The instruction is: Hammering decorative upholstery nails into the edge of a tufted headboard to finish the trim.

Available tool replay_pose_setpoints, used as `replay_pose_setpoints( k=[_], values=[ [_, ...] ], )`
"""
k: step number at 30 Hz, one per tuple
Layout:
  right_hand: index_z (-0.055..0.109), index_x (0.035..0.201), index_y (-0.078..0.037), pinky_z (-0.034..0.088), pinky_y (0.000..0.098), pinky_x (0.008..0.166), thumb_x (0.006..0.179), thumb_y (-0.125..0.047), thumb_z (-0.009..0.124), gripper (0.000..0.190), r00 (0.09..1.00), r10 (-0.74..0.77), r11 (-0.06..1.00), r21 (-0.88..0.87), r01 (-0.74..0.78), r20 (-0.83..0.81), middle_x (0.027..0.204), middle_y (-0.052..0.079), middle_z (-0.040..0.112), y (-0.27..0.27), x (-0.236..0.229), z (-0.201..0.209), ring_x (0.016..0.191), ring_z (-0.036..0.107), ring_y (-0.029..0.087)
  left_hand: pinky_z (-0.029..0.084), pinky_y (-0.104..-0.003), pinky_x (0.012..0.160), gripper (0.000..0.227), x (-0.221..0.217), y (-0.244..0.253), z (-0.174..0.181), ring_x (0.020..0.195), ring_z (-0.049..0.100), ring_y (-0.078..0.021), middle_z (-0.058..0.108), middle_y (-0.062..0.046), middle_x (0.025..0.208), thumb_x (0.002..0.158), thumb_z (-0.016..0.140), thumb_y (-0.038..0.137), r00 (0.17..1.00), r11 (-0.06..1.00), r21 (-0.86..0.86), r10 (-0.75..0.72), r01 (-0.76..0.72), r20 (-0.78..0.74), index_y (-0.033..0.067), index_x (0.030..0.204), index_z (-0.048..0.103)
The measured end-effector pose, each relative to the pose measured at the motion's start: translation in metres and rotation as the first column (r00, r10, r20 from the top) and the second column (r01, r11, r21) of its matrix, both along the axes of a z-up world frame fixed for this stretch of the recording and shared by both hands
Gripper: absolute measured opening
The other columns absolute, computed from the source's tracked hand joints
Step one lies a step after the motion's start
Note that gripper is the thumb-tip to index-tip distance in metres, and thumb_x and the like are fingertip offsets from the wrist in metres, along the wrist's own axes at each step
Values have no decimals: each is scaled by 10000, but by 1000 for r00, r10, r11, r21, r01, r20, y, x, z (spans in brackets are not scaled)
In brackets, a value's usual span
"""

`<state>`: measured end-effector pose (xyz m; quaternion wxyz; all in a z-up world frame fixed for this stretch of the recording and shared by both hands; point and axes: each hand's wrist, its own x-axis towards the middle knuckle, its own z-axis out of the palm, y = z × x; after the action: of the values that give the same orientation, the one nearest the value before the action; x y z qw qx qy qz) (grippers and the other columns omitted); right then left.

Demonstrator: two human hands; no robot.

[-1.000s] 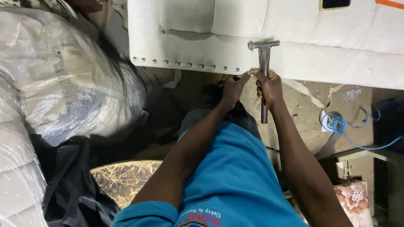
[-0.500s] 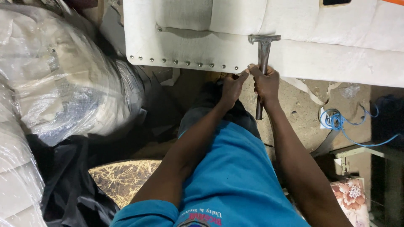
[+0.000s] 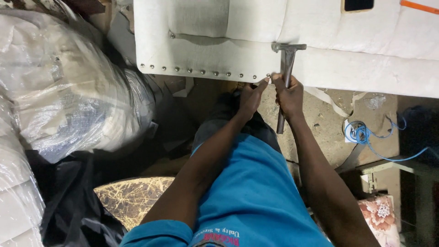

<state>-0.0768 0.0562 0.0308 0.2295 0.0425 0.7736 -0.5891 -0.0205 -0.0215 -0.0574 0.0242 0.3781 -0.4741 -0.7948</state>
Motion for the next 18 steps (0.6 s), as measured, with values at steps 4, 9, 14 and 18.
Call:
replay_pose_setpoints(
  k=[4, 9, 14, 18],
  values=[
    [502, 1269, 19, 493, 276, 490, 1138, -353, 486, 394, 964, 216, 975, 92, -203, -157, 740, 73, 503, 17, 21, 34, 548, 553, 130, 288, -588, 1140, 776, 2, -3, 4, 1357, 422, -339, 448, -217, 1466, 973, 722, 492, 1000, 1000, -3, 2, -2, -12, 54, 1528, 401],
    [277, 1631, -20, 463, 339, 501, 1181, -363, 292, 566, 847, 353, 934, 206, -292, -397, 800, 163, 569, 46, 48, 38, 546, 563, 192, 270, -599, 1174, 769, 1, 3, -9, 1395, 414, -328, 426, -207, 1529, 964, 749, 437, 999, 999, 7, 36, -35, -17, 81, 1552, 404],
    [374, 1607, -21, 482, 485, 614, 1185, -346, 352, 533, 890, 364, 910, 309, -276, -276, 862, 255, 660, 46, 60, 40, 736, 647, 309, 245, -608, 1196, 809, -2, 9, -12, 1433, 394, -350, 405, -218, 1548, 960, 748, 449, 999, 999, 19, 32, -32, 3, 55, 1565, 383],
    [306, 1643, -32, 448, 347, 560, 1206, -284, 323, 505, 855, 255, 961, 211, -176, -451, 790, 157, 582, 48, 66, 39, 628, 518, 170, 251, -614, 1194, 821, 0, -5, 6, 1440, 397, -368, 401, -227, 1565, 965, 718, 448, 1000, 1000, 4, 18, -18, 3, 35, 1579, 362]
  ],
)
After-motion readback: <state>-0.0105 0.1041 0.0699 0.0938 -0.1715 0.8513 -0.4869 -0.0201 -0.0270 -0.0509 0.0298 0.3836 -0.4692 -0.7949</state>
